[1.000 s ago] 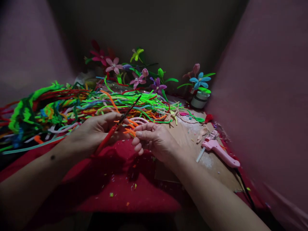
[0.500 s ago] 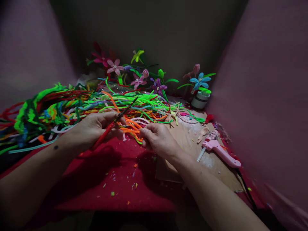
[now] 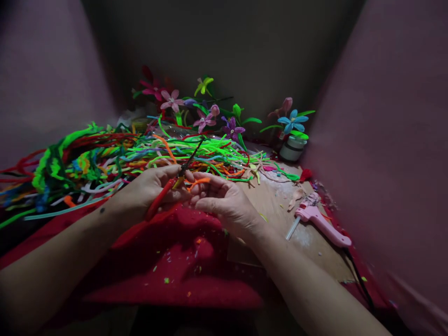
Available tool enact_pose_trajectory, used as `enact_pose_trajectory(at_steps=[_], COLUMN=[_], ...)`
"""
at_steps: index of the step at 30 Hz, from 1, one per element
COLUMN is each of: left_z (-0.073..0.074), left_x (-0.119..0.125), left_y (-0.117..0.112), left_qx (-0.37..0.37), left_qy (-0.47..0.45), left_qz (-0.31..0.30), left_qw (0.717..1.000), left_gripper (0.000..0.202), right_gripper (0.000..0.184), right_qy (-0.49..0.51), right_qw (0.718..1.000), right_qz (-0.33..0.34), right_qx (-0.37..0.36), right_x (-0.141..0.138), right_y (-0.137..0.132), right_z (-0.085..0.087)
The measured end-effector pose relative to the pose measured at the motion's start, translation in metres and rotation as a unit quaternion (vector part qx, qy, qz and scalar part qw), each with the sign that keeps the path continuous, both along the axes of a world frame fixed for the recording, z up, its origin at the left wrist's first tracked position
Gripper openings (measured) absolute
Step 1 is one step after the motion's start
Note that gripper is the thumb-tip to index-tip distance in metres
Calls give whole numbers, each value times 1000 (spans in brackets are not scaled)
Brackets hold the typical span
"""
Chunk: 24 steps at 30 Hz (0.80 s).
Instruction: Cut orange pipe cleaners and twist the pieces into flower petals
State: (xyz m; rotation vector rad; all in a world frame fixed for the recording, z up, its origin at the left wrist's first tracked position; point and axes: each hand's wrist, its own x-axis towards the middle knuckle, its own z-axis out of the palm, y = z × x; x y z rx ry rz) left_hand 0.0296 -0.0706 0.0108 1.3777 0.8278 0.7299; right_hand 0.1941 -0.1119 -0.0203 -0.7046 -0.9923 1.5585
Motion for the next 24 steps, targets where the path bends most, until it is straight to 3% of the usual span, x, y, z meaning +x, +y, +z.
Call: enact_pose_trajectory(at_steps=[4, 6, 10, 12, 14, 16, 18, 21, 24], left_z=[-10, -14, -10, -3, 3, 6, 4, -5, -16], left_x=[2, 2, -9, -19, -29, -36, -40, -40, -34], left_y=[2, 2, 2, 2, 3, 7, 12, 18, 21], left_qx=[40, 120, 363, 421, 464, 503, 512, 469, 452], left_qy=[22, 65, 163, 180, 220, 270, 331, 429, 495], left_qz=[-41, -16, 120, 72, -72, -149, -174, -213, -200], left_qw=[998, 991, 910, 886, 855, 807, 773, 742, 714], left_gripper=[33, 33, 27, 23, 20, 23, 28, 24, 19], right_gripper=[29, 20, 19, 20, 16, 10, 5, 7, 8], right_qy=[-97, -140, -127, -73, -28, -2, 18, 50, 64], right_qw=[993, 983, 955, 935, 920, 907, 898, 886, 895], right_qz=[-56, -107, -264, -346, -390, -420, -439, -458, -439], right_qx=[33, 51, 43, 30, 25, 25, 35, 49, 43], right_x=[-1, 0, 15, 29, 44, 56, 65, 73, 74], right_y=[-1, 0, 12, 22, 32, 39, 41, 42, 41], right_z=[-6, -6, -1, 3, 6, 9, 13, 18, 19])
